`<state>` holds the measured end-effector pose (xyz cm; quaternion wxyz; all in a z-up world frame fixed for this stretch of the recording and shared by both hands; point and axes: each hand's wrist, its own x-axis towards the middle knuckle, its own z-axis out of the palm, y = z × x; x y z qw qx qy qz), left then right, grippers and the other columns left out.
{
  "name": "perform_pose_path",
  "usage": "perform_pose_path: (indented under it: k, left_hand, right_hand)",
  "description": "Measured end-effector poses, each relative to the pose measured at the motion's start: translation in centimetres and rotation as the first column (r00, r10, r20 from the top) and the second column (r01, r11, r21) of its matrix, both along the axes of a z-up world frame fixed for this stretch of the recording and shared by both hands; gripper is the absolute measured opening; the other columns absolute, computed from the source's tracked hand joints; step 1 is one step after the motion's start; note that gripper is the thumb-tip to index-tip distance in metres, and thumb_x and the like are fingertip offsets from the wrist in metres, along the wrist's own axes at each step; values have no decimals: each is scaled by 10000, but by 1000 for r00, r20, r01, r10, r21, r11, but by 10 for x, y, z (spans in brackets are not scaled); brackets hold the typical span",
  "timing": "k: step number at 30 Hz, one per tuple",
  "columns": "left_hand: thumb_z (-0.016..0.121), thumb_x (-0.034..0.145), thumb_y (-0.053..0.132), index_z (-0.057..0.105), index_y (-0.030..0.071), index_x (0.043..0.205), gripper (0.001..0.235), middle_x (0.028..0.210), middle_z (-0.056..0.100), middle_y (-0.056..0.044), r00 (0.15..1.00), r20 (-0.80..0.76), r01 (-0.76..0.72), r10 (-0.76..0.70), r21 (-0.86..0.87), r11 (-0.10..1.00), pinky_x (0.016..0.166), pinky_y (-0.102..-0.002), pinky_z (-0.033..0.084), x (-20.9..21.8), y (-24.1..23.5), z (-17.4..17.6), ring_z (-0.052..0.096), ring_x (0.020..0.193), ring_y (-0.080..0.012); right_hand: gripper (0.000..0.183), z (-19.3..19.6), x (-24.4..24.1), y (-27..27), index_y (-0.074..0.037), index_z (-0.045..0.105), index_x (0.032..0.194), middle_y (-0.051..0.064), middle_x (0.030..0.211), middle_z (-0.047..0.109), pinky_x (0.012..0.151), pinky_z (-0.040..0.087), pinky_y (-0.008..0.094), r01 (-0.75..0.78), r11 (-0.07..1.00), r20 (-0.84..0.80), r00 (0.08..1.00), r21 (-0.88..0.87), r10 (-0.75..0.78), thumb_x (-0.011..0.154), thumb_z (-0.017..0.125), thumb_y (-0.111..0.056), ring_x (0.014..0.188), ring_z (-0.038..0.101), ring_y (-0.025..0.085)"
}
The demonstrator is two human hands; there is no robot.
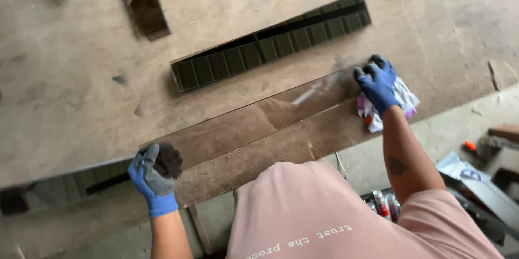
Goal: Cleaning long reflective strips with a cloth
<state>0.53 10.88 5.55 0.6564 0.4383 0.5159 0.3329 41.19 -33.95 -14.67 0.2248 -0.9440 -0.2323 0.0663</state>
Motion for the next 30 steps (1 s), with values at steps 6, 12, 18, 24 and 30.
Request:
perform_pose_path:
  k: [6,12,18,24,30]
  left_hand:
    - [740,910,281,699,119,999,189,722,704,-53,986,-66,157,-150,118,981,381,-291,531,64,20,13,668,502,-187]
    - [742,894,197,653,151,822,124,594,615,-53,998,3,60,-61,89,994,321,-286,368,151,63,-80,525,391,-146]
    - [584,972,324,679,207,977,150,614,660,-50,885,-393,310,-251,93,946,343,-277,458,194,87,-122,544,386,-134]
    - [594,943,419,701,208,963,237,627,635,-37,824,-479,316,-303,-54,947,350,-292,490,204,92,-100,585,407,-145]
    - [554,942,497,755,203,888,360,581,610,-20,699,-645,478,-307,103,872,524,-371,533,200,118,-148,602,532,-167]
  right_hand:
    - [574,61,55,19,30,635,1175,228,1370,493,1063,427,461,163,934,-259,963,319,-79,1091,577,-536,1242,517,351]
    - [487,36,157,29,-68,699,963,202,1218,597,941,439,481,182,975,-7,983,132,-182,1124,632,-522,1085,559,398]
    - [791,-3,215,28,-3,561,693,279,634,472,633,323,595,50,987,-16,998,-154,-53,1260,615,-551,670,500,486]
    - [868,3,212,43,9,612,716,322,676,563,666,382,594,47,952,-95,992,-303,-79,1299,581,-634,718,565,527]
    - [930,1,220,53,11,677,737,314,762,671,713,469,591,42,926,-37,997,-375,-60,1361,551,-668,808,640,536]
